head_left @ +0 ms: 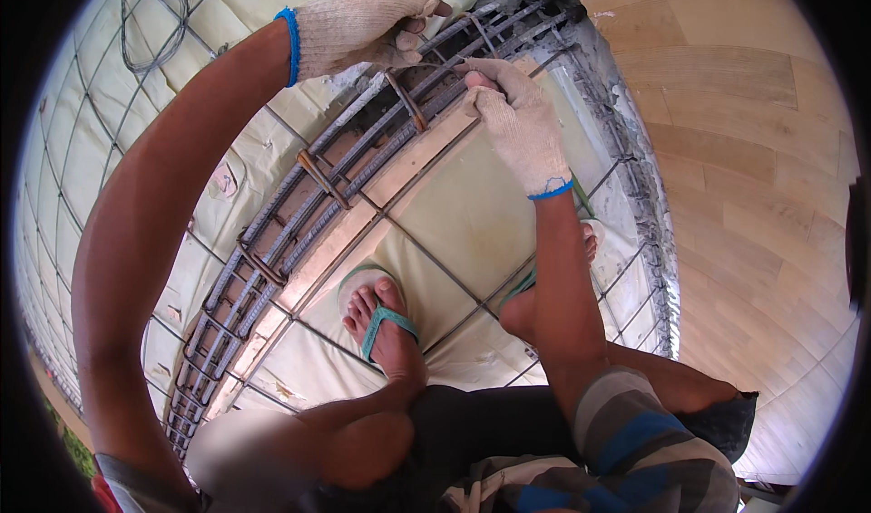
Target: The person is installing rebar on a construction site. They are using pliers to cut and bend the rebar, securing it to the existing structure. The person is wearing gloves and flip-flops, and the camera is mounted on their head, providing a first-person view of the task.
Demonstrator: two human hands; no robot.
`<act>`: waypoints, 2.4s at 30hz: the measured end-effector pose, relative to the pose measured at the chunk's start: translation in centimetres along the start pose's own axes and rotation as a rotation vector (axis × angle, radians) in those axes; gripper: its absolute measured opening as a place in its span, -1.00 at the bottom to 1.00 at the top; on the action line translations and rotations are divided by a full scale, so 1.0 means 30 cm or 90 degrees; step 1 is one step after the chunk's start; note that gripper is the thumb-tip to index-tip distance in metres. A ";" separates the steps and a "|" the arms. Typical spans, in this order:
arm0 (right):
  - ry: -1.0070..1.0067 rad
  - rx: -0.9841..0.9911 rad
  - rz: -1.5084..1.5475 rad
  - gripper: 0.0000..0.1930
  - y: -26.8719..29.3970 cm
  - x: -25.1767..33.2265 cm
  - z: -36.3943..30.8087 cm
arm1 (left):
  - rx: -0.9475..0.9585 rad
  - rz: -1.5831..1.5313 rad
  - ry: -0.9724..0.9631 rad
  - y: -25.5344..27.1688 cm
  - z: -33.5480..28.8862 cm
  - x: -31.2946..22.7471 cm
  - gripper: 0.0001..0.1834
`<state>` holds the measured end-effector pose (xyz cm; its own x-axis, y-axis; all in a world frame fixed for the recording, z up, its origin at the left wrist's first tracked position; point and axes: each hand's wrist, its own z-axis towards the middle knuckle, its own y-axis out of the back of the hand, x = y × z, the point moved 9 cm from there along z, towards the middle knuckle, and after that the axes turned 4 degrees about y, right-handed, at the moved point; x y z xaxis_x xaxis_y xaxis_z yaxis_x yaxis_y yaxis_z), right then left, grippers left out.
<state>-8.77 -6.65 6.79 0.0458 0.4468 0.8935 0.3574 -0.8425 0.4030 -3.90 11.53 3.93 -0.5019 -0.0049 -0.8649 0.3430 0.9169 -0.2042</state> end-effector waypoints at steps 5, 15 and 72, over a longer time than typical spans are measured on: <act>-0.039 -0.080 0.070 -0.61 0.041 -0.084 0.033 | 0.016 0.032 -0.020 0.006 0.034 -0.013 -0.33; -0.118 -0.252 0.152 -0.66 0.168 -0.188 0.036 | -0.024 0.126 0.005 -0.003 0.036 0.018 -0.30; -0.160 -0.159 0.685 -0.59 -0.044 -0.261 0.038 | 0.069 -0.194 0.067 -0.071 0.046 0.027 -0.65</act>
<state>-8.55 -8.69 -0.96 0.4129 -0.5229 0.7457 -0.1762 -0.8492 -0.4978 -3.93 9.02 3.03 -0.6717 -0.2257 -0.7056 0.2438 0.8321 -0.4983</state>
